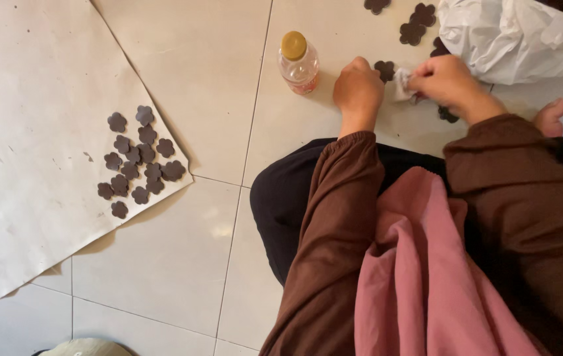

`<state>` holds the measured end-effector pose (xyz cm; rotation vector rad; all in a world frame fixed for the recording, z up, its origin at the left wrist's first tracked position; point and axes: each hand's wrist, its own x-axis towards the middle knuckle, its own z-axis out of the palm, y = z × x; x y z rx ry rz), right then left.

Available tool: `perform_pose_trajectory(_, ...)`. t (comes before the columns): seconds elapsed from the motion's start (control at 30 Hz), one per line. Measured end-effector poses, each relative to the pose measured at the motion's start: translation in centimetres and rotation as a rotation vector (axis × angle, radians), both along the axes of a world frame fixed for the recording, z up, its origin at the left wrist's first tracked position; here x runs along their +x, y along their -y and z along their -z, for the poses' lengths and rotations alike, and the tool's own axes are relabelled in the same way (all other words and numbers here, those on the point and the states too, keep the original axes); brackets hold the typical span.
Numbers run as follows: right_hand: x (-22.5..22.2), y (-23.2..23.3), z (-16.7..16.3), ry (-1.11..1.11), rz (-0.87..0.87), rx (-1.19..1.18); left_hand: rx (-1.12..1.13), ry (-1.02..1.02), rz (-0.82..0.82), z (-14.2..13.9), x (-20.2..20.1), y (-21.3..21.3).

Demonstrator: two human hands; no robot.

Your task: The person sits on a tiled floor and wipes small dark flower-shaped pieces with a white cloth. They pick up each piece, rub it with the cloth, and place it on a white sheet. A plastic bottle and a bag of pieces are nearby.

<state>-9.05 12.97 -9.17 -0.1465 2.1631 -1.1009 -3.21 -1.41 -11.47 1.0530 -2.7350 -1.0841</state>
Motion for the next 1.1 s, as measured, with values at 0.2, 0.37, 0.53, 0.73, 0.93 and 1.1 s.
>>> perform_pose_trajectory(0.2, -2.9, -2.4, -0.9, 0.111, 0.181, -0.279, -0.187, -0.087, 0.195, 0.9, 0.3, 0.2)
perform_pose_trajectory(0.37, -0.5, -1.3, 1.7, -0.681, -0.164, -0.073, -0.246, -0.123, 0.179, 1.4, 0.3, -0.4)
perform_pose_trajectory(0.53, 2.8, 0.0, 4.1, -1.026, -0.325, 0.109, -0.247, -0.063, 0.161, 1.9, 0.3, -1.5)
perform_pose_trajectory(0.73, 0.4, 1.4, 4.5, -1.046, -0.282, 0.114, -0.262, -0.099, 0.126, 2.9, 0.5, -2.1)
perform_pose_trajectory(0.93, 0.6, 1.5, 3.1, -0.943, -0.238, 0.051, -0.203, -0.115, 0.072, 2.9, 0.1, -2.1)
perform_pose_trajectory(1.1, -0.7, 1.4, 1.7, -0.871, -0.215, 0.018, -0.097, -0.147, 0.052, 2.5, 0.1, -1.6)
